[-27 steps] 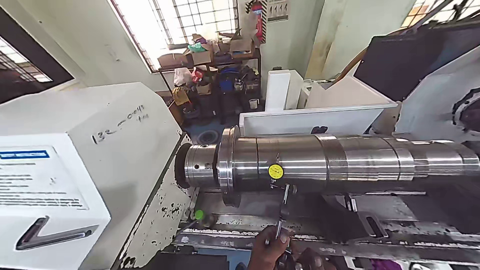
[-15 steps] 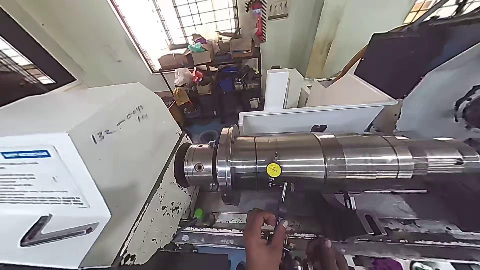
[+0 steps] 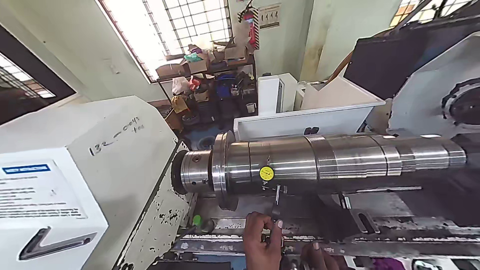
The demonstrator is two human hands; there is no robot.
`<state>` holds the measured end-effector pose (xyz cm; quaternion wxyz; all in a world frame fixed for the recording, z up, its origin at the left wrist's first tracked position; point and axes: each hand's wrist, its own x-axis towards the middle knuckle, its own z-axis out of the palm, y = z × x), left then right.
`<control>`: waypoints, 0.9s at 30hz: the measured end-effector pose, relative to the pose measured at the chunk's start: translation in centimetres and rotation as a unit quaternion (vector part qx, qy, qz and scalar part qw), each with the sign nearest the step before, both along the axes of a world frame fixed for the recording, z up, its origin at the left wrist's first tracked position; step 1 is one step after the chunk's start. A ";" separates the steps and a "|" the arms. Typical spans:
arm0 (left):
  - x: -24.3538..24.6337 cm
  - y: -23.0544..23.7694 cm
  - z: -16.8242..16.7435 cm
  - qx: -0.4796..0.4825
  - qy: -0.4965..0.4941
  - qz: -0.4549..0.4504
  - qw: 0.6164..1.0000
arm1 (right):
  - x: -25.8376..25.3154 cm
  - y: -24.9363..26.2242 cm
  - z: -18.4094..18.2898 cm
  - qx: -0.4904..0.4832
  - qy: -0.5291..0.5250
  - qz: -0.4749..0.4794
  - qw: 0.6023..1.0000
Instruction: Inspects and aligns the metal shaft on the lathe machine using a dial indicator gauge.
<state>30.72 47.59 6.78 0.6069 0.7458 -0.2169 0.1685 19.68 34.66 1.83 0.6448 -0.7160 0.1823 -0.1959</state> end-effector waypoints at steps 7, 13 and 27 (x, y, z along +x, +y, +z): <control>0.5 0.9 0.0 -0.058 0.088 -0.096 0.990 | -0.2 -0.7 -2.3 -0.014 0.027 0.010 0.999; 0.8 1.3 0.0 -0.060 0.101 -0.128 0.985 | 0.1 -0.6 -2.8 -0.007 0.031 0.016 0.999; 1.1 0.2 0.0 -0.116 0.086 -0.092 0.985 | -0.2 -0.7 -3.8 0.001 0.055 0.017 0.998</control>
